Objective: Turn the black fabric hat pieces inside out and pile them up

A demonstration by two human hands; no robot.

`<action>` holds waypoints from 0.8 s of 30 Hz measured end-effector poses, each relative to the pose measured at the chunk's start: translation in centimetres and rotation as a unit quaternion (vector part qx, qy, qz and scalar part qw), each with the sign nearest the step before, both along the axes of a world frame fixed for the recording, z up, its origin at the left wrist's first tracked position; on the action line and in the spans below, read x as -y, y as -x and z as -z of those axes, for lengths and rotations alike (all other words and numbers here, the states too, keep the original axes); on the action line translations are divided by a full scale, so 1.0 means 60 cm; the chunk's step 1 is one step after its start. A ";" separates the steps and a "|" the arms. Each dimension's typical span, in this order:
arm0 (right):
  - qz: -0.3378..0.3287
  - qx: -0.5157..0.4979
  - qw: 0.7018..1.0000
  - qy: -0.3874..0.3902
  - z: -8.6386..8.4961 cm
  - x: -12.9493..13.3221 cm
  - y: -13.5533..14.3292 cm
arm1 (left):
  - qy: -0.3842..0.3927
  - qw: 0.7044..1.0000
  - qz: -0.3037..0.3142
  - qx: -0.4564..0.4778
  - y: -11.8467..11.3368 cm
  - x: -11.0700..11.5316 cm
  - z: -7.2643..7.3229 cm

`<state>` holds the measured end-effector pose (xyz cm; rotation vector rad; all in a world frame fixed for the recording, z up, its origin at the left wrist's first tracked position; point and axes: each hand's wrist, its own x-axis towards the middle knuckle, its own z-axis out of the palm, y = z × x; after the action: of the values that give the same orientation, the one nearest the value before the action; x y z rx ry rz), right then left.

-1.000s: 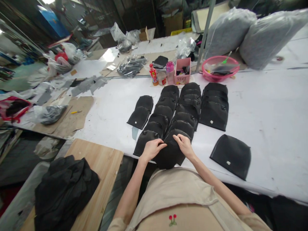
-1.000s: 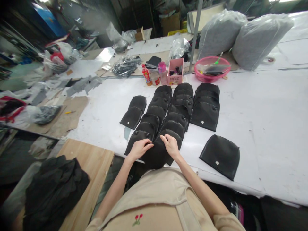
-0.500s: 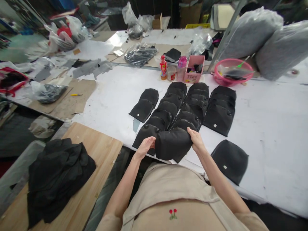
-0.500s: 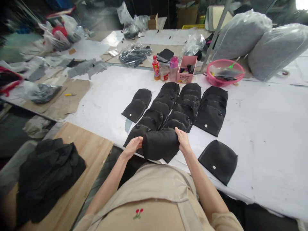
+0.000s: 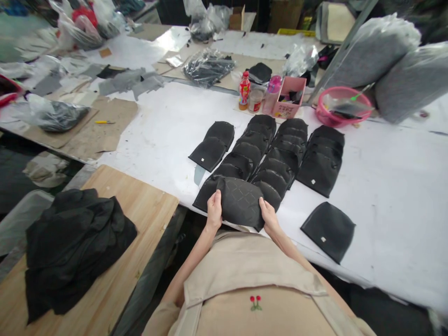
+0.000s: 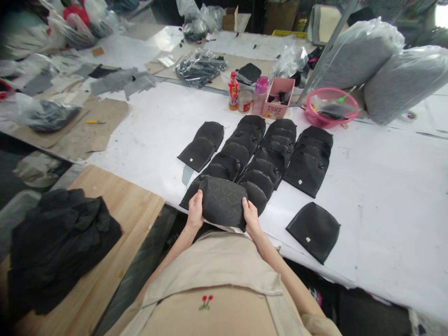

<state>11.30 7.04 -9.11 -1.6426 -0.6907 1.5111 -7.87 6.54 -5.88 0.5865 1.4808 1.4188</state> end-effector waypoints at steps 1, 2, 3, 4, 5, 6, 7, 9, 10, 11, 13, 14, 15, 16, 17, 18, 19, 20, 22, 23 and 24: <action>0.004 0.032 0.999 -0.010 0.001 0.001 0.001 | 0.003 1.000 0.000 0.010 -0.002 -0.001 -0.003; 0.012 0.055 0.998 -0.019 0.001 0.000 0.000 | 0.008 1.000 0.002 0.021 -0.004 -0.001 -0.005; 0.023 0.070 0.997 -0.030 -0.001 -0.002 0.000 | 0.014 0.999 0.005 0.032 -0.005 0.000 -0.007; 0.036 0.079 0.995 -0.041 -0.005 -0.005 -0.001 | 0.022 0.999 0.008 0.040 -0.005 0.002 -0.008; 0.048 0.087 0.994 -0.053 -0.010 -0.007 0.000 | 0.031 0.999 0.008 0.044 -0.005 0.004 -0.009; 0.060 0.091 0.992 -0.064 -0.017 -0.009 0.001 | 0.043 0.998 0.004 0.039 -0.004 0.006 -0.009; 0.070 0.090 0.991 -0.073 -0.023 -0.009 0.004 | 0.055 0.998 -0.005 0.031 -0.001 0.007 -0.007; 0.080 0.063 0.992 -0.076 -0.034 -0.004 0.014 | 0.060 0.998 -0.024 0.014 0.008 0.007 -0.003; 0.078 -0.021 0.996 -0.036 -0.037 0.000 0.019 | 0.059 0.998 -0.036 0.012 0.014 0.005 0.000; 0.076 -0.103 0.992 -0.002 -0.039 0.005 0.026 | 0.058 0.997 -0.051 0.014 0.020 0.002 0.002; 0.056 -0.233 0.971 0.019 -0.038 0.016 0.038 | 0.066 0.995 -0.074 -0.001 0.031 -0.002 0.005; 0.051 -0.288 0.956 0.013 -0.037 0.022 0.043 | 0.069 0.995 -0.076 -0.011 0.035 -0.004 0.006; 0.066 -0.329 0.942 0.009 -0.034 0.028 0.048 | 0.069 0.995 -0.073 -0.016 0.039 -0.006 0.008; 0.085 -0.359 0.929 0.006 -0.032 0.034 0.053 | 0.066 0.995 -0.068 -0.025 0.042 -0.007 0.011; 0.107 -0.379 0.919 -0.006 -0.029 0.039 0.058 | 0.060 0.995 -0.064 -0.038 0.044 -0.008 0.014; 0.127 -0.392 0.911 -0.013 -0.027 0.044 0.062 | 0.054 0.995 -0.065 -0.051 0.046 -0.009 0.018; 0.141 -0.397 0.907 -0.019 -0.025 0.047 0.067 | 0.048 0.994 -0.070 -0.063 0.048 -0.010 0.022; 0.148 -0.395 0.906 -0.025 -0.023 0.050 0.071 | 0.045 0.993 -0.077 -0.073 0.051 -0.011 0.024; 0.135 -0.371 0.919 -0.016 -0.022 0.054 0.079 | 0.046 0.992 -0.092 -0.077 0.059 -0.013 0.026; 0.124 -0.347 0.930 -0.007 -0.021 0.055 0.082 | 0.048 0.992 -0.093 -0.074 0.064 -0.014 0.025; 0.109 -0.319 0.941 0.000 -0.021 0.056 0.085 | 0.051 0.992 -0.090 -0.068 0.069 -0.013 0.022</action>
<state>6.20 3.67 -7.87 -1.0756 -0.1444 1.7354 -11.99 7.34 -7.20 0.5042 1.7406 1.4538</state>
